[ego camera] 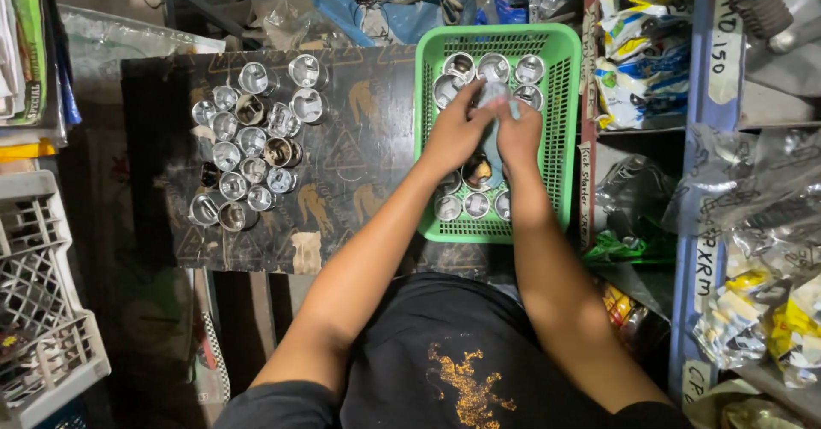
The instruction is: Cleaning multiple motorcycle engine pistons using a cloth and organizing them into a basket.
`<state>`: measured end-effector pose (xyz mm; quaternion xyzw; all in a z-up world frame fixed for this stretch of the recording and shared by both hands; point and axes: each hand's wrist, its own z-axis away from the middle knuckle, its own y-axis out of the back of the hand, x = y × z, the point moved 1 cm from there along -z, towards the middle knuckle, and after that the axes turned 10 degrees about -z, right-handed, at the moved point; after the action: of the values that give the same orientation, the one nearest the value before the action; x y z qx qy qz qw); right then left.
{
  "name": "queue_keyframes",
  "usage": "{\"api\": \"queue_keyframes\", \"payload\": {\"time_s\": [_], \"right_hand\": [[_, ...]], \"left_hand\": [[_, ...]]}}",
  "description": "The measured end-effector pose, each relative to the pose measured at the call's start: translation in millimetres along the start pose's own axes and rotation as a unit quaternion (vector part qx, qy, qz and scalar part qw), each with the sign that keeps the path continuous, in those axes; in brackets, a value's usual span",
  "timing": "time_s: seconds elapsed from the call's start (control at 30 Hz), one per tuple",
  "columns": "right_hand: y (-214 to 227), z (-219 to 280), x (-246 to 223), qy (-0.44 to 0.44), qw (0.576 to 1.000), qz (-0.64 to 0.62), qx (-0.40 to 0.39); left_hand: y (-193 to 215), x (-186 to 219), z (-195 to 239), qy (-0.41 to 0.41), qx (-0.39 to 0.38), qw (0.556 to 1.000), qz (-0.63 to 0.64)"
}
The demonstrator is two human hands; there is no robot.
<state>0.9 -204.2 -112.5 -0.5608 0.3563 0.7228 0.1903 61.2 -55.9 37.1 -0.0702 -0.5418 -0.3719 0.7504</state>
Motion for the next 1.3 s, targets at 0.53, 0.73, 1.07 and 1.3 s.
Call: {"api": "queue_keyframes", "payload": {"time_s": [0.53, 0.73, 1.07, 1.3], "right_hand": [[-42, 101, -103, 0.043, 0.979, -0.146, -0.139], [-117, 150, -80, 0.002, 0.936, -0.068, -0.347], [-231, 237, -97, 0.090, 0.803, 0.205, -0.553], [-269, 237, -65, 0.162, 0.716, 0.410, -0.542]], "left_hand": [[61, -152, 99, 0.070, 0.159, 0.968, 0.183], [87, -225, 137, 0.086, 0.251, 0.944, 0.196], [133, -343, 202, 0.175, 0.343, 0.888, 0.250], [132, -375, 225, 0.178, 0.332, 0.874, 0.307]]}}
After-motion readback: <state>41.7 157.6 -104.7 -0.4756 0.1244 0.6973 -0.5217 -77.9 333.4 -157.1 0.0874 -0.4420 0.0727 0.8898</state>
